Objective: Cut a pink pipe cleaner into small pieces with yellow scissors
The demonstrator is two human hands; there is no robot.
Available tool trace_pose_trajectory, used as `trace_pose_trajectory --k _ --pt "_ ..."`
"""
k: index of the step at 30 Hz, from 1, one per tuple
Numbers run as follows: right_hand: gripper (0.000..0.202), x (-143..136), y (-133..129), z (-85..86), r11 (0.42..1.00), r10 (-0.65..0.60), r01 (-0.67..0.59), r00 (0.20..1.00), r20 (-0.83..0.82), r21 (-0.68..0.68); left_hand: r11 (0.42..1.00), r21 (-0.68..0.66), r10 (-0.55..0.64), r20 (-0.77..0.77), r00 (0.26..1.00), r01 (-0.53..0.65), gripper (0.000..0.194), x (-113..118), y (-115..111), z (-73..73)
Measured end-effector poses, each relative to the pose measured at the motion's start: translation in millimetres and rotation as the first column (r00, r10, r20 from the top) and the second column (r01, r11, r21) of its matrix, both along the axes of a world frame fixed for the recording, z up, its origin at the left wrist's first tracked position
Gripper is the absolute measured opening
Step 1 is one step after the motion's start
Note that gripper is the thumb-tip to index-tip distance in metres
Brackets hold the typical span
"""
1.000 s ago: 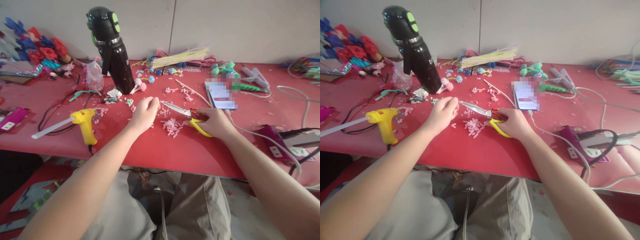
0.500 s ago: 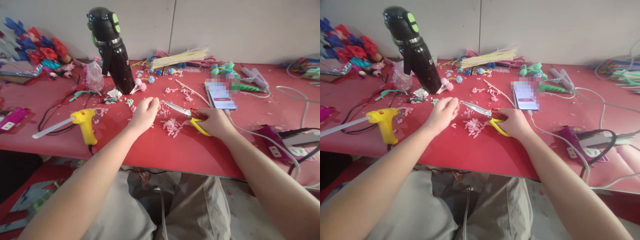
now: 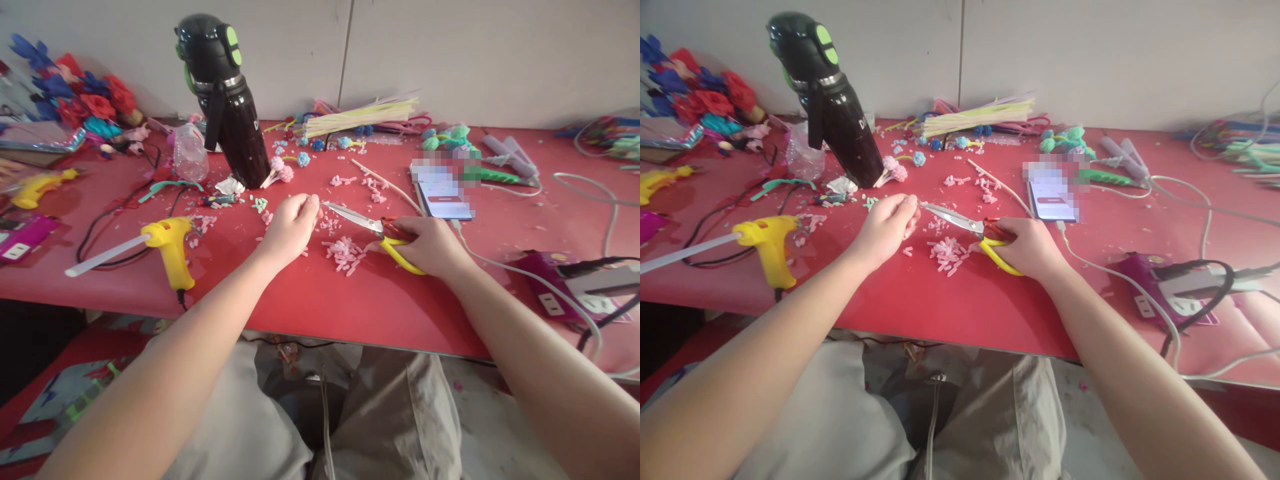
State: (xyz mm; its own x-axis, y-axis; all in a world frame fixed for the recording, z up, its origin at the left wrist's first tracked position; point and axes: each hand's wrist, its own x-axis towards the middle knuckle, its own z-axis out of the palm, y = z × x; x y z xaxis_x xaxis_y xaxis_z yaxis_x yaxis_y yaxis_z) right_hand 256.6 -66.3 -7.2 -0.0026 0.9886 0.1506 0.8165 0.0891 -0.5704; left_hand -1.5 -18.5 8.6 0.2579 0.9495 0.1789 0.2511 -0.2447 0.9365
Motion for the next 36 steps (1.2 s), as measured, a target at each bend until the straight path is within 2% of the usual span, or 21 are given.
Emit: trace_pose_trajectory --k 9,17,23,36 --pt "0.076 -0.7 -2.6 3.6 0.999 -0.046 0.046 0.999 -0.013 0.011 0.999 0.034 0.032 -0.066 0.997 -0.030 0.036 -2.2 -0.4 0.9" --pt "0.072 -1.7 -2.5 4.1 0.999 -0.006 0.005 1.000 -0.014 -0.040 0.977 0.211 0.022 -0.149 0.989 0.010 0.037 -8.2 2.4 -1.6" --pt "0.074 -0.4 -2.5 2.4 0.999 -0.010 0.009 1.000 -0.014 -0.039 0.985 0.171 0.033 -0.098 0.995 -0.016 0.037 -8.6 1.8 -4.6" --pt "0.077 -1.0 -0.9 3.2 1.000 -0.013 0.013 1.000 0.002 -0.026 0.990 0.136 0.039 -0.087 0.995 -0.027 0.037 -9.0 -1.0 -2.6"
